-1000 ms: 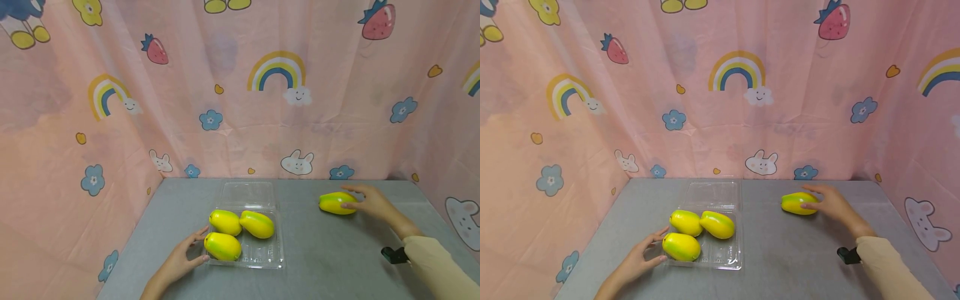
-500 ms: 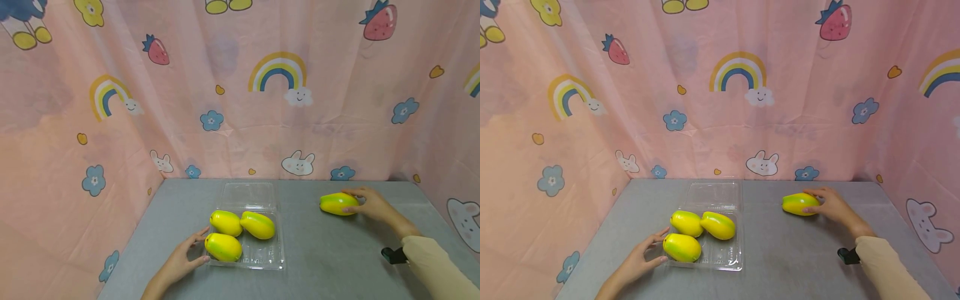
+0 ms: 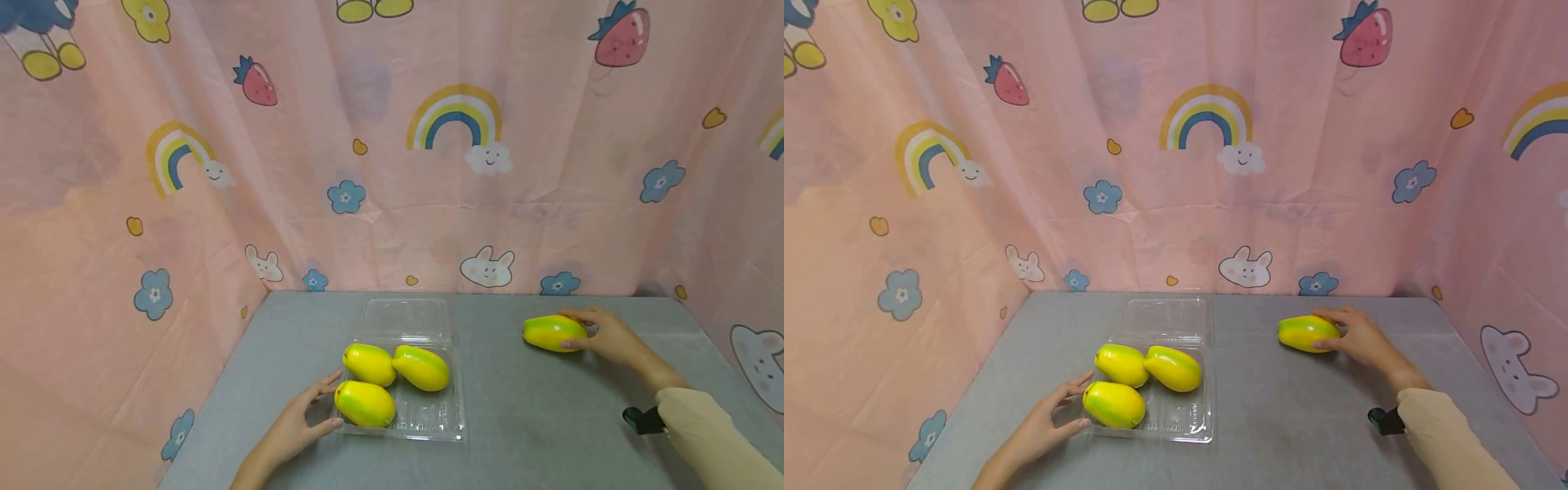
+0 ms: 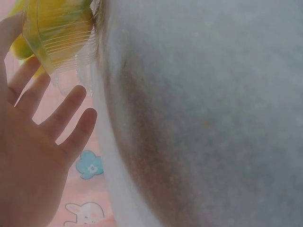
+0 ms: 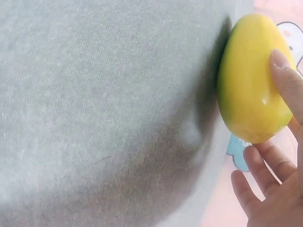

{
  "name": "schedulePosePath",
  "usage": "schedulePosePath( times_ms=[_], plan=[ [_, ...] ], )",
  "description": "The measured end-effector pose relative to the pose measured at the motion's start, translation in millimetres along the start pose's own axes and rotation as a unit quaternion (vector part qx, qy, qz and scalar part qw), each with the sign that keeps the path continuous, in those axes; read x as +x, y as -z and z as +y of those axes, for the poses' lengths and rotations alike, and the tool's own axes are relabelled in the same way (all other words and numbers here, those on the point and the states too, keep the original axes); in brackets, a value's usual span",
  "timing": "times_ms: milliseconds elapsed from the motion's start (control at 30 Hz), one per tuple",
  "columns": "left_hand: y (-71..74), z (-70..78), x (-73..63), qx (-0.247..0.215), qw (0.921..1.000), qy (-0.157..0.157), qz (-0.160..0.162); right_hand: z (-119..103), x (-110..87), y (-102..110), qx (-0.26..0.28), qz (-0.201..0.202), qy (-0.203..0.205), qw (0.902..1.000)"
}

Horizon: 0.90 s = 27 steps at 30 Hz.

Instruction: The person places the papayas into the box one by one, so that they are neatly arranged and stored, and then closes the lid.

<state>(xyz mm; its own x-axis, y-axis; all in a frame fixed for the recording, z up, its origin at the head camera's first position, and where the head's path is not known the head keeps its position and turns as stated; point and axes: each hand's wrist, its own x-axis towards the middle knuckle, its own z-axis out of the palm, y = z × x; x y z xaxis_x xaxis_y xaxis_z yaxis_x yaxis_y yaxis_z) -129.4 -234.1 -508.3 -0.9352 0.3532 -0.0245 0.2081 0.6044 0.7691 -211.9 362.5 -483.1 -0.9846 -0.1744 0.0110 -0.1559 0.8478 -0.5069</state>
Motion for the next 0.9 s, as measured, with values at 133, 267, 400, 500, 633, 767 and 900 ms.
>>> schedulePosePath(
  times_ms=[133, 267, 400, 500, 633, 767, 900],
  plan=[
    [0.2, 0.6, 0.1, -0.003, 1.0, 0.003, 0.0, 0.4, 0.2, -1.0, -0.008, 0.002, 0.001, 1.0],
    [0.0, 0.8, 0.9, -0.004, 1.0, -0.001, 0.001, 1.4, 0.4, -3.0, -0.01, 0.005, -0.002, 0.9999],
    [-0.1, 1.2, 1.5, -0.005, 1.0, -0.007, 0.001, 0.9, -0.1, -4.8, -0.006, 0.008, -0.002, 1.0],
    [0.1, 1.6, 1.5, -0.004, 1.0, -0.007, -0.002, -0.8, -0.5, -6.0, 0.002, 0.009, 0.002, 1.0],
    [0.2, 1.4, 1.3, -0.004, 1.0, -0.007, -0.003, -3.6, -1.7, -6.7, 0.009, 0.009, 0.007, 0.9999],
    [0.0, 1.2, 1.1, -0.003, 1.0, -0.007, -0.003, -6.3, -3.2, -7.9, 0.013, 0.006, 0.009, 0.9999],
    [0.1, 1.4, 0.9, -0.001, 1.0, -0.005, -0.002, -8.6, -4.6, -10.0, 0.011, 0.006, 0.0, 0.9999]
  ],
)
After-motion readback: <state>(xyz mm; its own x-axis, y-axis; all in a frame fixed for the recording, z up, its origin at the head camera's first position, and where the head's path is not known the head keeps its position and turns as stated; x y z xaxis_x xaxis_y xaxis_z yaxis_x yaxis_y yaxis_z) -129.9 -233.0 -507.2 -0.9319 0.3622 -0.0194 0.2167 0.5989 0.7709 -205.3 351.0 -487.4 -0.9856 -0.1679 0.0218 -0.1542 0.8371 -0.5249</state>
